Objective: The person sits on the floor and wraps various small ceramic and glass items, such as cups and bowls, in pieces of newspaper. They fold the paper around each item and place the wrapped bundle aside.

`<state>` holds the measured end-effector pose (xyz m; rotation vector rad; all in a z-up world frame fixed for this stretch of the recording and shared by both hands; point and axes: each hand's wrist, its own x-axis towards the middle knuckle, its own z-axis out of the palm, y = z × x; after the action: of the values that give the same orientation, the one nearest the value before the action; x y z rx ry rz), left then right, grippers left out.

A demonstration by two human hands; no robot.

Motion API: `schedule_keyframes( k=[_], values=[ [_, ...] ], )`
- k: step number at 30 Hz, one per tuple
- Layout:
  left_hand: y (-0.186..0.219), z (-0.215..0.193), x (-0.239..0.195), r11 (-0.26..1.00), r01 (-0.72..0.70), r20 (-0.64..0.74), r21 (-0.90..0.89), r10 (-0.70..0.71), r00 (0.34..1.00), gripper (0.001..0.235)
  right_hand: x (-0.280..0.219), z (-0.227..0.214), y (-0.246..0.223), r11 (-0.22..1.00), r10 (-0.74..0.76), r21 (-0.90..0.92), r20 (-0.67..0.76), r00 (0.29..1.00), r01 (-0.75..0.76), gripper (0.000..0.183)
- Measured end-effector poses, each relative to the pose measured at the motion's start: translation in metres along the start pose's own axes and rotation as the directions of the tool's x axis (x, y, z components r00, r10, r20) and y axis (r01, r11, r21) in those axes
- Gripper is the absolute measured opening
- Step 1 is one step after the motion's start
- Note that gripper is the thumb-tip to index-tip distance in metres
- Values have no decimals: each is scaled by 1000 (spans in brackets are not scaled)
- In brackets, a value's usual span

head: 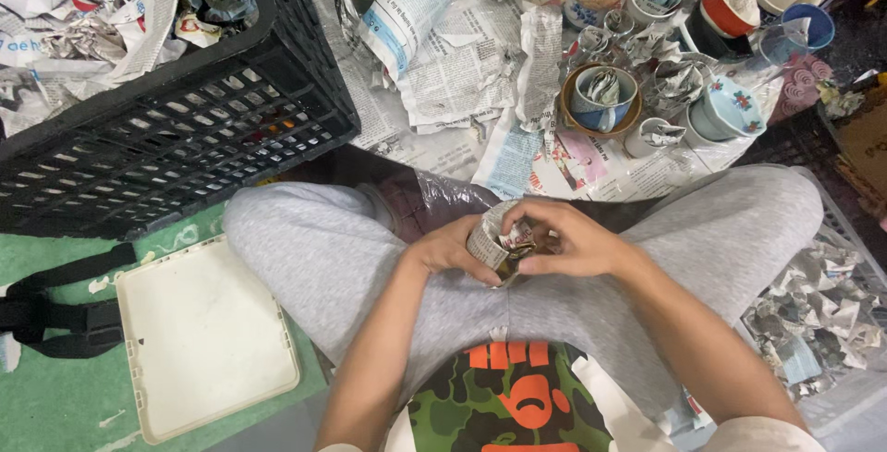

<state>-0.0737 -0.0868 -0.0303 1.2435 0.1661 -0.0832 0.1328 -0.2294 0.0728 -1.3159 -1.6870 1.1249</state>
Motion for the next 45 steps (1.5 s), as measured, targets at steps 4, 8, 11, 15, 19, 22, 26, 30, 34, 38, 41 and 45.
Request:
schedule_keyframes(
  k=[4,8,11,15,19,22,26,30,34,38,41,45],
  values=[
    [-2,-2,-1,999,20,-1,-48,-20,1000,80,-3,-1,13,984,141,114,-48,989,-135,40],
    [-3,-2,-2,1000,-11,-9,-13,11,1000,83,-7,2,26,981,89,188,-173,981,-55,25],
    [2,-5,0,999,-40,-16,16,40,999,87,-6,-2,33,972,155,215,-261,953,-100,19],
    [2,-1,-4,998,-41,-54,-54,38,998,90,-9,-4,37,978,203,110,-260,944,-180,20],
    [7,2,-4,992,11,-136,128,7,991,96,-2,-5,29,984,-30,-176,-239,971,-13,23],
    [8,5,-2,991,18,-164,130,3,987,98,2,-4,20,956,-52,-291,-230,972,-18,25],
    [7,7,-2,993,27,-183,118,-5,983,97,3,-2,11,917,-73,-398,-242,967,-30,27],
    [7,6,1,991,-30,-163,133,52,985,95,6,-2,9,926,-93,-378,-215,972,5,28],
    [6,11,1,993,-16,-164,121,36,986,94,4,1,12,930,-26,-364,-211,977,-54,25],
    [11,11,3,999,47,-203,16,-42,978,95,4,-3,18,948,-58,-315,-278,959,-34,20],
    [12,11,3,997,-4,-226,78,21,974,96,2,-4,24,969,-56,-244,-321,946,-26,15],
    [12,8,3,999,-31,-260,24,36,965,100,0,-7,28,988,16,-136,-355,935,-69,11]
  ],
)
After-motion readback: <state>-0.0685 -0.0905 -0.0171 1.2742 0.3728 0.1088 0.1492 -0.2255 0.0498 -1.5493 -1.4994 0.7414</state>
